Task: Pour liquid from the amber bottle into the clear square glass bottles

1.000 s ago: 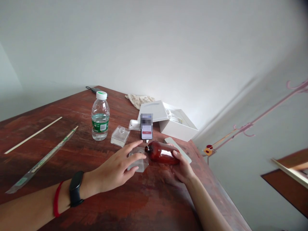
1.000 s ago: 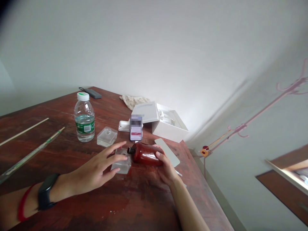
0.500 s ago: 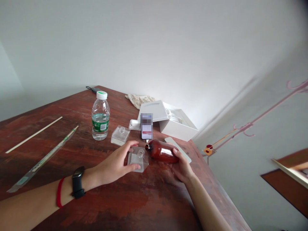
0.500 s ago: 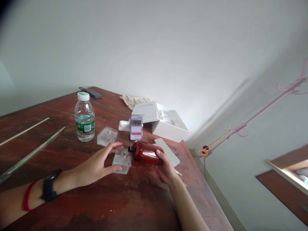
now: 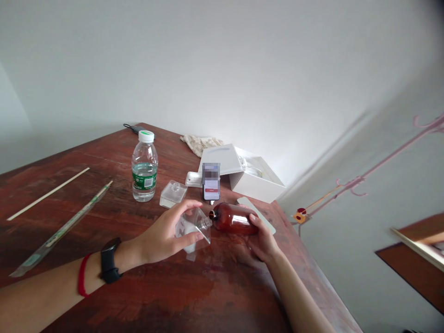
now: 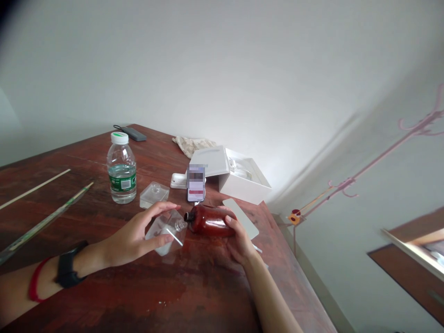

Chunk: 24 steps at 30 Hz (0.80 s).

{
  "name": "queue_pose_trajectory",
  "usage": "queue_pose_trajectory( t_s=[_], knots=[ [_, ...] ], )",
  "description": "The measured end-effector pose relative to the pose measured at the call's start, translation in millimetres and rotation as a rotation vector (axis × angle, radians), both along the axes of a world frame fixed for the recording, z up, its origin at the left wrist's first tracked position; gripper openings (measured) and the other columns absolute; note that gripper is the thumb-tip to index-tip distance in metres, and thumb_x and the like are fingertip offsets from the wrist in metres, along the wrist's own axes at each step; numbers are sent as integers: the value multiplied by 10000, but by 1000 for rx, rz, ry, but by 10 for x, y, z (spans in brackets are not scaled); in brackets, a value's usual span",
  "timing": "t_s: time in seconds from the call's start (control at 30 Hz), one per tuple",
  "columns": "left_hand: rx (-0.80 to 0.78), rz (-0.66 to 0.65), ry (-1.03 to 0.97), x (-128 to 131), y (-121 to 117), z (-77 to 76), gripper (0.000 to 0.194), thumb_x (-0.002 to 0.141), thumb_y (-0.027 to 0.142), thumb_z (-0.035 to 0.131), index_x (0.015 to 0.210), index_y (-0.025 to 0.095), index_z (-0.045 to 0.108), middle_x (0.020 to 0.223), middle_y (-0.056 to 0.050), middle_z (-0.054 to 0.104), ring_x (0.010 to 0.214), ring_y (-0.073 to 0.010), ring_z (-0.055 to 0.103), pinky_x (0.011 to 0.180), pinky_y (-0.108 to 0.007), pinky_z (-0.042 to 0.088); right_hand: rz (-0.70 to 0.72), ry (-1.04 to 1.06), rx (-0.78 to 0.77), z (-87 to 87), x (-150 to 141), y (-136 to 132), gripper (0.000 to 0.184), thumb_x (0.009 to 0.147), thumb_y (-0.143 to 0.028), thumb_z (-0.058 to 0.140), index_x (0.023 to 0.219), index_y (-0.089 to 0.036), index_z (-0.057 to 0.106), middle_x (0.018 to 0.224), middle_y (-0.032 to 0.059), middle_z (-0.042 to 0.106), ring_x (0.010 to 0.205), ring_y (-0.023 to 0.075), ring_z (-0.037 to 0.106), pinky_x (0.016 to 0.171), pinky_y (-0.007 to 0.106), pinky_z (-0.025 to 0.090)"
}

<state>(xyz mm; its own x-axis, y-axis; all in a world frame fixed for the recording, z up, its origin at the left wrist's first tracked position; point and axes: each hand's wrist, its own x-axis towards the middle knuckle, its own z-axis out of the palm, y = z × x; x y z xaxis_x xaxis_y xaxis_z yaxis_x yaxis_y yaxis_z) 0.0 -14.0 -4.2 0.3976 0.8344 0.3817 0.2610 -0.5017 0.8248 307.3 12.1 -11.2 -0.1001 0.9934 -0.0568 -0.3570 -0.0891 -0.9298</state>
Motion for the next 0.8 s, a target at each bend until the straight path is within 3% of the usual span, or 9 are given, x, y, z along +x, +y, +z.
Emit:
queue_pose_trajectory(
  t_s=[0.8],
  knots=[
    [-2, 16, 7, 23, -25, -24, 551, 941, 424, 762, 1431, 287, 551, 1456, -92, 651, 1334, -313, 626, 1181, -468, 483, -6, -70, 93, 45, 72, 10, 782, 725, -440, 921, 1451, -325, 653, 1137, 40, 815, 1023, 305, 749, 946, 426, 565]
  ],
)
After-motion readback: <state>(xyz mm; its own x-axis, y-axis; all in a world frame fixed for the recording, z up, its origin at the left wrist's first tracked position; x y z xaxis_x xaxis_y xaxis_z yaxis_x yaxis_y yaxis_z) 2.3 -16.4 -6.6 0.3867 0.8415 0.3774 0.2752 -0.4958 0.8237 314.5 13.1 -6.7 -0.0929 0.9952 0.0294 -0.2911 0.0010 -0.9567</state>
